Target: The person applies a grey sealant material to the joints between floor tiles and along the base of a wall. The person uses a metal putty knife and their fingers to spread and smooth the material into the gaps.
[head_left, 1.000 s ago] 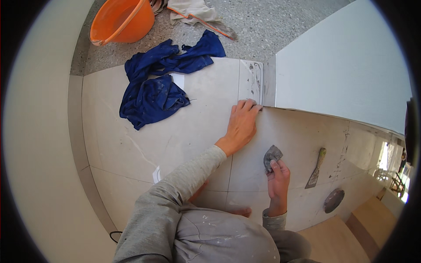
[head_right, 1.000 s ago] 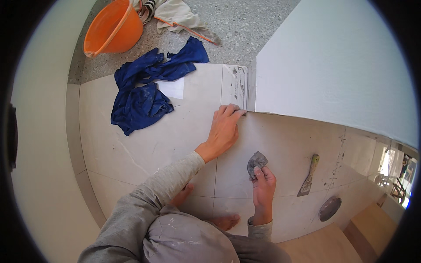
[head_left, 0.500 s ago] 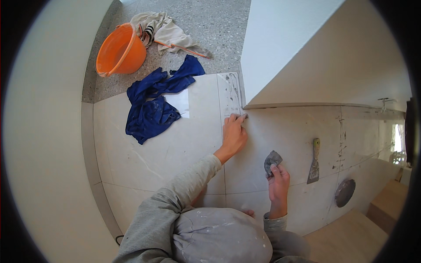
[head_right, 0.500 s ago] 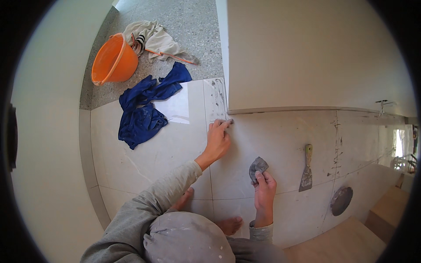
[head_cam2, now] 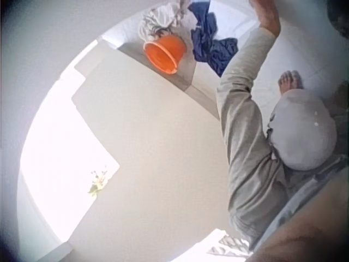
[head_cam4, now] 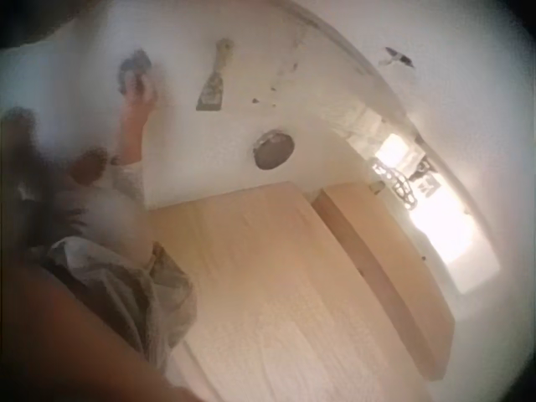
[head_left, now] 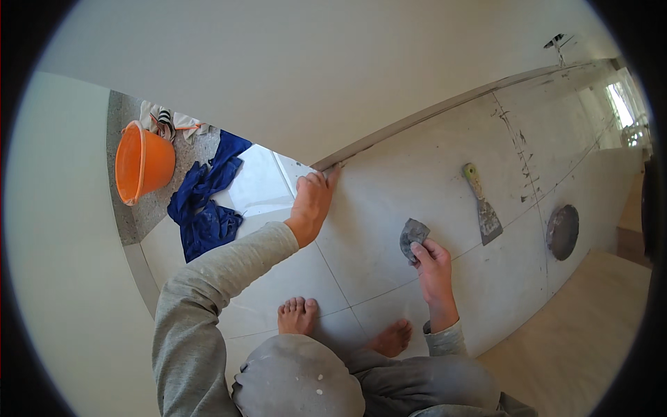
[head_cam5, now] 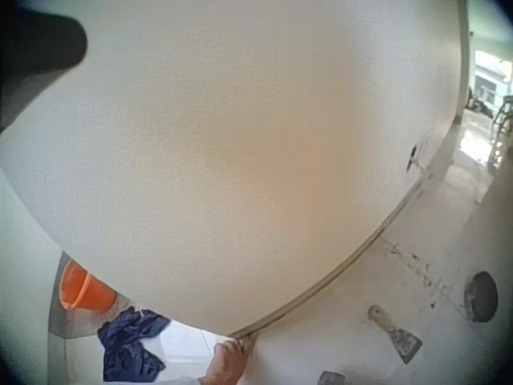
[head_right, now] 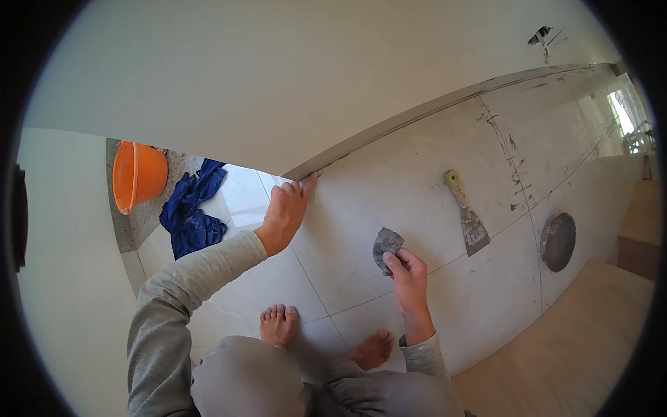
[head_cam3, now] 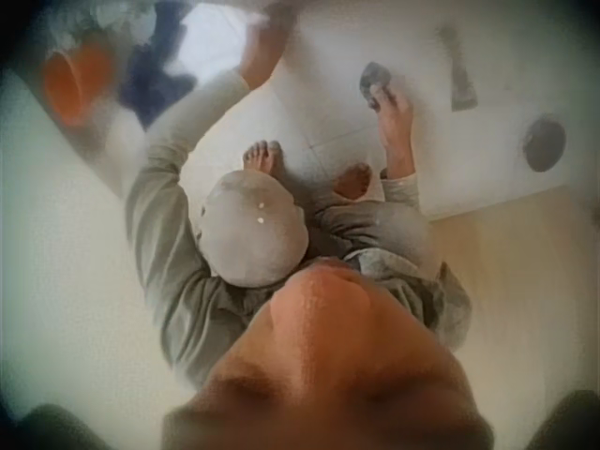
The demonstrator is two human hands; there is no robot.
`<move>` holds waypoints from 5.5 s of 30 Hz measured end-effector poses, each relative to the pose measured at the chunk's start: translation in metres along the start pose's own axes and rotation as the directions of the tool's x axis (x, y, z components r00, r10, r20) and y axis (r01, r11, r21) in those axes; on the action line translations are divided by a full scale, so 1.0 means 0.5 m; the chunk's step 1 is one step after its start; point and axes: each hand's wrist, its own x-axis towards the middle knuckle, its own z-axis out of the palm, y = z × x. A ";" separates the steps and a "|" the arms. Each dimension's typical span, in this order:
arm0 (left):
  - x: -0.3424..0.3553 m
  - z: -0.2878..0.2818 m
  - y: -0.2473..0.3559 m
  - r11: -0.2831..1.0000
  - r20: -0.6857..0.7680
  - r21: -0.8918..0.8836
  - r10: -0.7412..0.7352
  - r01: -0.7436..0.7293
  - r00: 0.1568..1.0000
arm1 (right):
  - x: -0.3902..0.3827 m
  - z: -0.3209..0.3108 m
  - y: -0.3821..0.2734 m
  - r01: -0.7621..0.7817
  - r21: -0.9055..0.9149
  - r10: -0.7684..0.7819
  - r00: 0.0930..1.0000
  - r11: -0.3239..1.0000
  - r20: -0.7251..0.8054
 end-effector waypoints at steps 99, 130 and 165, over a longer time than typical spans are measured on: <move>-0.047 -0.036 0.091 -0.489 0.213 -0.819 -0.746 -0.301 0.632 | -0.016 0.033 0.026 -0.049 -0.154 0.050 0.999 0.987 0.006; -0.011 0.048 0.115 -0.178 0.108 -0.983 -0.774 -0.050 0.624 | -0.018 0.038 0.022 -0.054 -0.159 0.054 0.999 0.986 -0.005; -0.031 -0.037 0.068 -0.898 0.418 -0.331 -0.414 -0.289 0.809 | -0.009 0.004 0.035 -0.047 -0.166 0.056 0.997 0.985 0.047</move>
